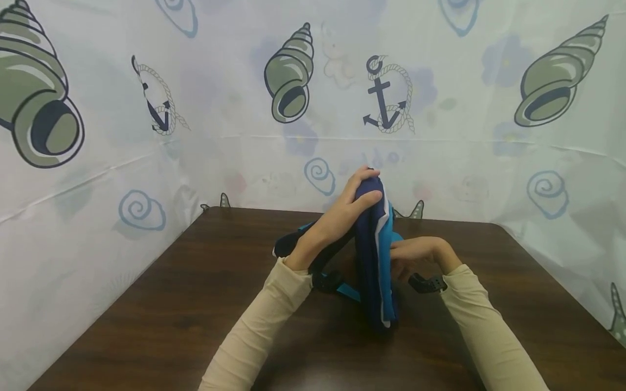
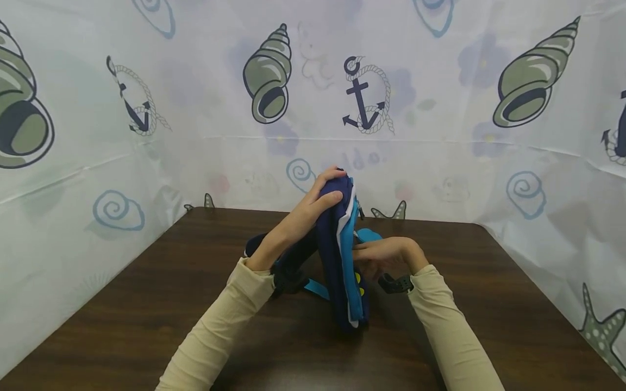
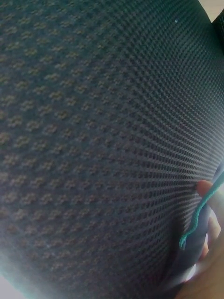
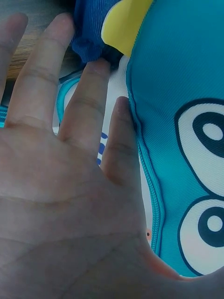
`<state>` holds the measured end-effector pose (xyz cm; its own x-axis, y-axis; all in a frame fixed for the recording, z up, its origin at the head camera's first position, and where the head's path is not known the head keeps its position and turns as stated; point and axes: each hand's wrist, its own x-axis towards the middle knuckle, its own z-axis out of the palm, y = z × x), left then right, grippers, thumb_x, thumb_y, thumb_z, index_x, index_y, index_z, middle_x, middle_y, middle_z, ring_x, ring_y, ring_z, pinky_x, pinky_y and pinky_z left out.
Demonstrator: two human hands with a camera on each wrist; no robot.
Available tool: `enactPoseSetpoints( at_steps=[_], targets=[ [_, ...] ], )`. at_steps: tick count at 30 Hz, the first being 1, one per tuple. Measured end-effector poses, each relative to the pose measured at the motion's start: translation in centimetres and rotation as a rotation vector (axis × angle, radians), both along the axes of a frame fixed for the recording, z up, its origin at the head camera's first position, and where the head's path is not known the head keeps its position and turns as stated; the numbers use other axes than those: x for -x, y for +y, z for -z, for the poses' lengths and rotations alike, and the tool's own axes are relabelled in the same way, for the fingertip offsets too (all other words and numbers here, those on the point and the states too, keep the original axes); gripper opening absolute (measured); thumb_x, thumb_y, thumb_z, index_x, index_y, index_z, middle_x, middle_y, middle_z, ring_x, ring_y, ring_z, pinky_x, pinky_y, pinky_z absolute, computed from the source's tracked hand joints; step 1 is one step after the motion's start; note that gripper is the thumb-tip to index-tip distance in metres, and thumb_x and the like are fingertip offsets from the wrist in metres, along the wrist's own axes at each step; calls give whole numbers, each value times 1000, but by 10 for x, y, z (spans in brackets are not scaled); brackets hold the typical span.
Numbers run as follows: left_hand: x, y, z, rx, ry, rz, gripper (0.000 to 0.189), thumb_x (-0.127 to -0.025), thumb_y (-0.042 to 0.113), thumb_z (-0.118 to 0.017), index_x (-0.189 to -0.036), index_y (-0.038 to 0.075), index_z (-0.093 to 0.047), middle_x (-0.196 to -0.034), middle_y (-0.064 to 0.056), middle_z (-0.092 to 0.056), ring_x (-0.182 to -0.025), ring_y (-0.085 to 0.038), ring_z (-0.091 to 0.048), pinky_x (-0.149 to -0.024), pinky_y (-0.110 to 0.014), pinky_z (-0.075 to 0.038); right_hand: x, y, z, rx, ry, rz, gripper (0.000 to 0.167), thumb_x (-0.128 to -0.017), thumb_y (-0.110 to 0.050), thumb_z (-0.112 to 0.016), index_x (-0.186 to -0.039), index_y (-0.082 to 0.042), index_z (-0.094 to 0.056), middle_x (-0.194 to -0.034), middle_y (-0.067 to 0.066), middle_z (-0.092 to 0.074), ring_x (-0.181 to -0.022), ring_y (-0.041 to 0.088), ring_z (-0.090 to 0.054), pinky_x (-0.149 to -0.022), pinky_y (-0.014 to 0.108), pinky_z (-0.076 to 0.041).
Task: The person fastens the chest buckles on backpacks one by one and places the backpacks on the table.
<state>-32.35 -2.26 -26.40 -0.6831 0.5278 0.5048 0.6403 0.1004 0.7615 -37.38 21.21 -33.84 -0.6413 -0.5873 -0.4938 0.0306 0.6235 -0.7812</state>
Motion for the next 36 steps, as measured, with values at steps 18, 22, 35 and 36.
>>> enactPoseSetpoints(
  at_steps=[18, 22, 35, 36],
  targets=[
    [2, 2, 0, 8, 6, -7, 59, -101, 38, -41, -155, 19, -26, -168, 2, -4, -153, -27, -12, -120, -61, -19, 2, 1, -3, -27, 46, -92, 66, -104, -42, -46, -154, -4, -25, -147, 21, -47, -133, 39, -50, -110, 61, -39],
    [2, 2, 0, 4, 4, -7, 58, -101, 38, -41, -155, 21, -27, -168, 2, -4, -153, -26, -12, -121, -60, -19, 2, 1, -3, -23, 36, -81, 69, -103, -44, -48, -154, -5, -25, -148, 20, -46, -132, 37, -51, -110, 62, -38],
    [1, 2, -1, 2, 2, -15, 59, -101, 38, -41, -155, 19, -26, -168, 1, -6, -153, -27, -14, -120, -60, -20, 4, 2, -3, -27, 43, -78, 70, -103, -44, -47, -155, -3, -21, -149, 22, -44, -130, 37, -52, -110, 63, -38],
    [1, 2, -1, 0, 1, -14, 59, -101, 38, -41, -155, 19, -26, -168, 1, -6, -153, -27, -14, -120, -60, -21, 4, 2, -3, -25, 43, -77, 71, -103, -44, -47, -155, -3, -21, -149, 22, -44, -130, 37, -52, -110, 63, -37]
  ],
)
